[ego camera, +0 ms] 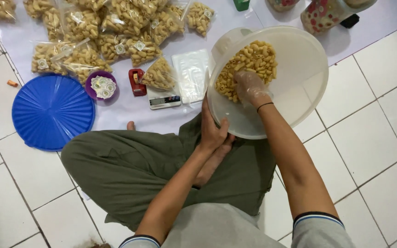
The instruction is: Manually filling small plastic bags with snacks from a large container and weighing them on a digital scale.
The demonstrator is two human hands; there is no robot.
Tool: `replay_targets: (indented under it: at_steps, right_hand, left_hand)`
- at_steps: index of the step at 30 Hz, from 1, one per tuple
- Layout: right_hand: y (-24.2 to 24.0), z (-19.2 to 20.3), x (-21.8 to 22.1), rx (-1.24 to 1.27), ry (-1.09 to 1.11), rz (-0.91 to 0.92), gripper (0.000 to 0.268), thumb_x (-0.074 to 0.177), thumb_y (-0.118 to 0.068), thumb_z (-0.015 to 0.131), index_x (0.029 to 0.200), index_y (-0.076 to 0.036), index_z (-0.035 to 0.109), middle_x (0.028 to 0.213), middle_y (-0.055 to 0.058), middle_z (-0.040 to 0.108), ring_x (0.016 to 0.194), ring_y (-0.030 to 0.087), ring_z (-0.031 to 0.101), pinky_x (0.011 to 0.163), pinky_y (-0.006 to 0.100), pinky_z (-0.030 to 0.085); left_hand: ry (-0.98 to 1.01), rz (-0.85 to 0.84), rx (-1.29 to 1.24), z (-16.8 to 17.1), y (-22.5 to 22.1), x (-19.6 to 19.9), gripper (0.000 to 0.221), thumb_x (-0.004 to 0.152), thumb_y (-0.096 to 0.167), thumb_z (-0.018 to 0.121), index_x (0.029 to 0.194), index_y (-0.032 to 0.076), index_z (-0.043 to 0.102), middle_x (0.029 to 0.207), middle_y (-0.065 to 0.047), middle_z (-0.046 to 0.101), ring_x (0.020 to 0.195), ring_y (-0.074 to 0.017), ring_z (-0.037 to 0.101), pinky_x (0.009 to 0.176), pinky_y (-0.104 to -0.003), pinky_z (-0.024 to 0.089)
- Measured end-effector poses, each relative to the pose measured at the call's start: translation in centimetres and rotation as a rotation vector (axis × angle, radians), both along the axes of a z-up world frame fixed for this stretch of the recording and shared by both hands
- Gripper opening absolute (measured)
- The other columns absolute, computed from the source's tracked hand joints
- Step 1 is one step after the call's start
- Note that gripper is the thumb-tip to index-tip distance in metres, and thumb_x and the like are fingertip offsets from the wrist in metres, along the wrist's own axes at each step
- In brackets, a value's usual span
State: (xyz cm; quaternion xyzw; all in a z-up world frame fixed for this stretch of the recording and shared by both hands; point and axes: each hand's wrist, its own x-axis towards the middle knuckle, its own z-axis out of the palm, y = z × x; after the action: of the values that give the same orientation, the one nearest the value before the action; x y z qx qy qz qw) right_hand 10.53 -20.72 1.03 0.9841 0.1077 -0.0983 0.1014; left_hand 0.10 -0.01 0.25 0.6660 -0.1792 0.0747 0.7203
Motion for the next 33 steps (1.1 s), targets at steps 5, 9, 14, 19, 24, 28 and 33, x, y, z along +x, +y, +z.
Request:
replay_targets:
  at_steps: [5,9,14,19,24,28,33]
  right_hand:
    - [0.3,0.7,-0.2,0.254,0.030,-0.181,0.005,0.091,-0.017,0.063,0.092,-0.013,0.066,0.081,0.005,0.068,0.088,0.028,0.073,0.077,0.040,0.058]
    - [-0.5,0.6,0.3,0.385,0.036,-0.324,0.012,0.088,-0.028,0.070,0.092,-0.017,0.069,0.084,0.004,0.068,0.092,0.027,0.071,0.079,0.042,0.057]
    - [-1.0,2.8,0.2,0.887,-0.172,-0.563,0.020,0.080,-0.027,0.081,0.097,-0.019,0.076,0.085,0.003,0.071,0.083,0.021,0.072,0.067,0.036,0.057]
    - [-0.3,7.1,-1.2,1.453,-0.401,-0.596,0.020,0.086,-0.014,0.086,0.100,-0.008,0.072,0.082,0.002,0.068,0.077,0.009,0.062,0.062,0.027,0.053]
    - [2.9,12.8,-2.8,1.728,-0.499,-0.559,0.034,0.084,-0.012,0.095,0.098,-0.008,0.064,0.084,0.004,0.067,0.074,0.010,0.065,0.056,0.019,0.052]
    - [5.8,15.2,-4.0,1.768,-0.466,-0.551,0.030,0.088,-0.015,0.092,0.100,-0.008,0.065,0.087,0.008,0.065,0.074,0.015,0.063,0.058,0.020,0.052]
    - [10.3,15.5,-5.2,1.707,-0.551,-0.470,0.030,0.090,-0.006,0.090,0.100,-0.002,0.062,0.094,0.014,0.068,0.081,0.018,0.068,0.058,0.022,0.052]
  left_hand:
    - [-0.042,0.018,0.001,1.5,0.1,0.2,0.089,0.088,0.011,0.058,0.165,0.003,0.014,0.164,-0.024,0.022,0.150,-0.0396,0.029,0.123,-0.055,0.023]
    - [-0.064,0.003,-0.013,2.7,0.5,0.5,0.082,0.096,0.016,0.058,0.166,0.008,0.015,0.168,-0.018,0.020,0.153,-0.0350,0.027,0.124,-0.053,0.024]
    - [0.037,-0.019,0.046,3.1,0.4,2.5,0.082,0.098,0.027,0.063,0.165,0.012,0.019,0.166,-0.018,0.023,0.152,-0.0381,0.029,0.121,-0.053,0.031]
    - [0.197,-0.060,0.007,5.4,0.0,6.4,0.088,0.100,0.050,0.065,0.167,0.019,0.016,0.168,-0.019,0.021,0.154,-0.0438,0.024,0.122,-0.058,0.031]
    - [0.315,-0.061,0.186,6.9,-0.7,10.7,0.097,0.095,0.057,0.068,0.166,0.025,0.010,0.162,-0.027,0.029,0.148,-0.0514,0.035,0.119,-0.067,0.032]
    - [0.317,-0.017,0.180,7.0,-1.9,11.8,0.098,0.093,0.061,0.066,0.166,0.022,0.014,0.160,-0.030,0.029,0.148,-0.0531,0.034,0.121,-0.064,0.031]
    - [0.221,0.038,0.007,2.7,-0.1,9.6,0.056,0.104,0.046,0.063,0.153,0.020,0.048,0.143,-0.009,0.055,0.131,-0.0290,0.061,0.109,-0.043,0.050]
